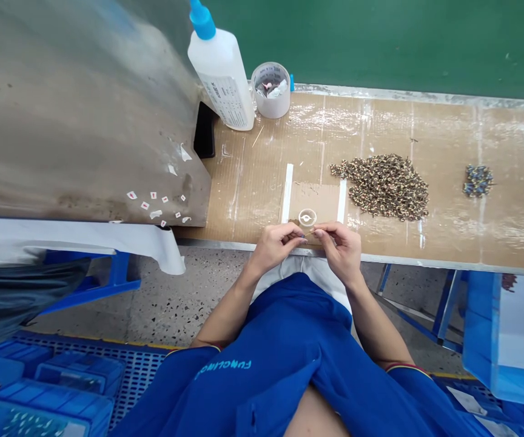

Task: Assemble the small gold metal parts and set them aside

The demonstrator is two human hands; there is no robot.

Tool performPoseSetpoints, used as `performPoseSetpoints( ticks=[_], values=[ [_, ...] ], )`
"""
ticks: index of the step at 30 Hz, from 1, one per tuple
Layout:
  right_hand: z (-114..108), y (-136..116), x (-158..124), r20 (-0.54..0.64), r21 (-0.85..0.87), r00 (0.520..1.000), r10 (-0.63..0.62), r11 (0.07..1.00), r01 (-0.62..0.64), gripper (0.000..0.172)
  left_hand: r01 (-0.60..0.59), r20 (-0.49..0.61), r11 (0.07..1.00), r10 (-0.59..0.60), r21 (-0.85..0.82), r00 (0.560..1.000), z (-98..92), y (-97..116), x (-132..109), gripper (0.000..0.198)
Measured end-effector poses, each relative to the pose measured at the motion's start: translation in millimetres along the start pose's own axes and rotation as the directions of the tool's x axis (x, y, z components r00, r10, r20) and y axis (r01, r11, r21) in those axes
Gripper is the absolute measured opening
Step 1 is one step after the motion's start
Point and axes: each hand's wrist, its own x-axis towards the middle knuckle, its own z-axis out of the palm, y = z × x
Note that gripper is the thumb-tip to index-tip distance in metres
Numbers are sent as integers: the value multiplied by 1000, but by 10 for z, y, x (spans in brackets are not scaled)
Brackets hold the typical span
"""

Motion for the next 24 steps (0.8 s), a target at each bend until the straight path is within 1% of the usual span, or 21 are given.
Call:
performPoseSetpoints(
  ticks=[3,7,10,12,13,15,17,19,20,22,24],
  values=[
    [2,-16,19,22,2,1000,-20,1000,19,14,-11,-13,1000,11,-21,1000,-3,10,2,23],
    [-56,-30,84,67,61,997,-36,998,32,14,4,-30,995,-7,-96,1000,-5,7,2,21],
    [-92,-23,179,-16,89,996,-85,992,86,14,32,-40,987,-38,-155,998,-10,-10,-2,21],
    [-69,-5,246,-83,56,985,-152,986,157,13,39,-42,984,-47,-176,998,-16,-17,-7,20],
    [-44,9,273,-97,22,979,-181,983,184,13,42,-42,983,-51,-181,998,-19,-17,-9,19],
    [10,45,308,-79,-45,975,-208,978,205,13,48,-51,981,-59,-186,997,-24,-13,-13,18],
    [14,92,320,-23,-83,979,-201,977,199,14,61,-55,979,-73,-193,996,-27,-9,-15,16],
    [-83,151,318,-4,-127,981,-192,974,190,19,72,-54,978,-84,-196,995,-30,-11,-16,14],
    [-173,183,313,-34,-174,982,-185,969,176,21,73,-53,978,-85,-194,995,-31,-15,-15,14],
    [-411,249,295,-166,-324,971,-170,940,109,20,62,-57,981,-74,-184,996,-33,-29,-10,13],
    [-662,314,268,-290,-466,944,-157,885,4,19,42,-58,985,-53,-169,997,-38,-41,-3,13]
  ],
)
